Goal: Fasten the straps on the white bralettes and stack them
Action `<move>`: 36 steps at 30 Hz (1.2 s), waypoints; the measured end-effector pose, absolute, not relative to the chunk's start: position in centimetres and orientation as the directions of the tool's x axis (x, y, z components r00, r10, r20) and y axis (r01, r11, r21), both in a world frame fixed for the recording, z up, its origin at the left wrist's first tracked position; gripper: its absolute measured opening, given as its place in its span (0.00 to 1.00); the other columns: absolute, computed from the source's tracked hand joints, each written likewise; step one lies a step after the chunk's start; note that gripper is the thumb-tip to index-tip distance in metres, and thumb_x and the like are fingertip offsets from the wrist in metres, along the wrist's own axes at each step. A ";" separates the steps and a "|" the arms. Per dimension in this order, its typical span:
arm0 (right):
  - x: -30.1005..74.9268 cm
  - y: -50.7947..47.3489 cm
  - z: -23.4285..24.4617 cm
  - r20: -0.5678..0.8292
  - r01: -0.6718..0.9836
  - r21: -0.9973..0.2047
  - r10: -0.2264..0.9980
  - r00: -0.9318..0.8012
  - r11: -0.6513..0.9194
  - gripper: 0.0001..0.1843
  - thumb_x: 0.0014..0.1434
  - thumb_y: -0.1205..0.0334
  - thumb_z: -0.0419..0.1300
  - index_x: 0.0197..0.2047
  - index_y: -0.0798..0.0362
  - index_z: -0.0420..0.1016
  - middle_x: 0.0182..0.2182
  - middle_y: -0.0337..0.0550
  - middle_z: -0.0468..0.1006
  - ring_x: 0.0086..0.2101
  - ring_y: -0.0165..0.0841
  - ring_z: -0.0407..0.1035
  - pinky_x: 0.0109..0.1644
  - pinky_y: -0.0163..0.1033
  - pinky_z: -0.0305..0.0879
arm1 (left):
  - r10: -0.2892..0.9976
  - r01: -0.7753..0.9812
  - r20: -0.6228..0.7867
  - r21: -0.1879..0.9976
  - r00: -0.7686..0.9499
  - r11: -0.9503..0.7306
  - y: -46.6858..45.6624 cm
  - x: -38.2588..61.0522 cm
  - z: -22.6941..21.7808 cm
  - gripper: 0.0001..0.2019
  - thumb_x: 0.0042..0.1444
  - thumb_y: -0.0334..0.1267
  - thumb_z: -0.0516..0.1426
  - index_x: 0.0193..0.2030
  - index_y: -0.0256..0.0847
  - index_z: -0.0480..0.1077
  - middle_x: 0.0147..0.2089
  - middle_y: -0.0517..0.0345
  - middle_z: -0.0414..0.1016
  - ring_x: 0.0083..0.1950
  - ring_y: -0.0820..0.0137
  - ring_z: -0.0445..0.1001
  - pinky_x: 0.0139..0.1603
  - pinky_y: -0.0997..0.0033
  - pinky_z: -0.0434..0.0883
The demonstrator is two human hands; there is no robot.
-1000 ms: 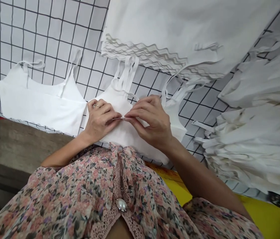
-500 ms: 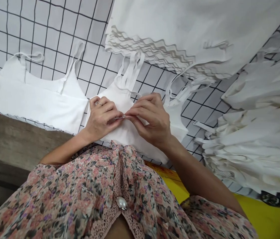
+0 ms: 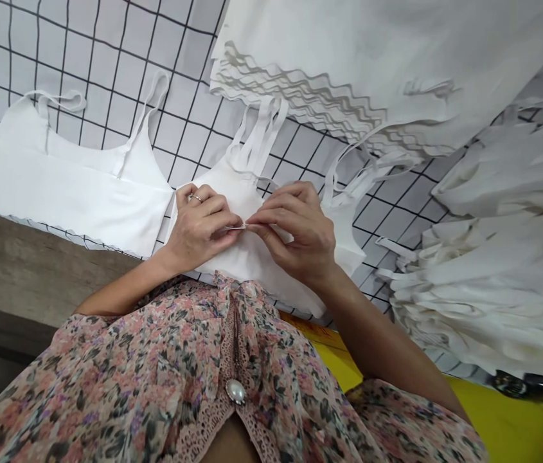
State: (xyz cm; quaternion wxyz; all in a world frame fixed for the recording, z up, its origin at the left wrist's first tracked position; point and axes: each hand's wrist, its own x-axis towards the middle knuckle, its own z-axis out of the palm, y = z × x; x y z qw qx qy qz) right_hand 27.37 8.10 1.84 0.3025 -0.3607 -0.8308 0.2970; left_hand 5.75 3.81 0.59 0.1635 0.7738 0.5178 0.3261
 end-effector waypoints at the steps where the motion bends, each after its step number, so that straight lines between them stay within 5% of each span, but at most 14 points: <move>1: 27.4 8.1 1.8 0.288 0.417 -0.714 0.778 -0.558 0.563 0.02 0.71 0.57 0.66 0.44 0.44 0.79 0.35 0.40 0.80 0.46 0.41 0.72 0.51 0.52 0.69 | 0.907 0.693 0.339 0.592 0.249 -0.412 3.8 5.8 0.6 0.06 0.70 0.39 0.63 0.38 0.48 0.77 0.34 0.66 0.77 0.43 0.66 0.69 0.60 0.57 0.57; 17: 27.4 8.0 1.9 0.275 0.455 -0.679 0.774 -0.570 0.576 0.03 0.72 0.59 0.65 0.42 0.45 0.79 0.34 0.40 0.80 0.44 0.42 0.73 0.52 0.55 0.69 | 0.948 0.710 0.168 0.631 0.270 -0.314 3.7 5.7 0.6 0.07 0.71 0.41 0.62 0.40 0.52 0.80 0.33 0.64 0.76 0.44 0.65 0.68 0.62 0.54 0.56; 24: 27.9 8.1 1.3 0.258 0.476 -0.647 0.759 -0.598 0.596 0.03 0.72 0.59 0.64 0.43 0.44 0.78 0.36 0.40 0.79 0.47 0.44 0.73 0.59 0.62 0.69 | 0.936 0.660 0.209 0.666 0.282 -0.348 3.7 5.5 0.4 0.06 0.71 0.40 0.62 0.41 0.51 0.80 0.35 0.63 0.77 0.46 0.64 0.70 0.63 0.54 0.56; 36: 27.6 9.9 2.5 0.095 0.459 -0.553 0.600 -0.794 0.695 0.19 0.77 0.62 0.51 0.31 0.49 0.69 0.29 0.41 0.70 0.45 0.42 0.69 0.63 0.71 0.63 | 0.932 0.646 0.209 0.676 0.295 -0.355 3.9 5.1 0.6 0.12 0.75 0.46 0.58 0.42 0.51 0.82 0.34 0.64 0.76 0.43 0.66 0.68 0.61 0.55 0.56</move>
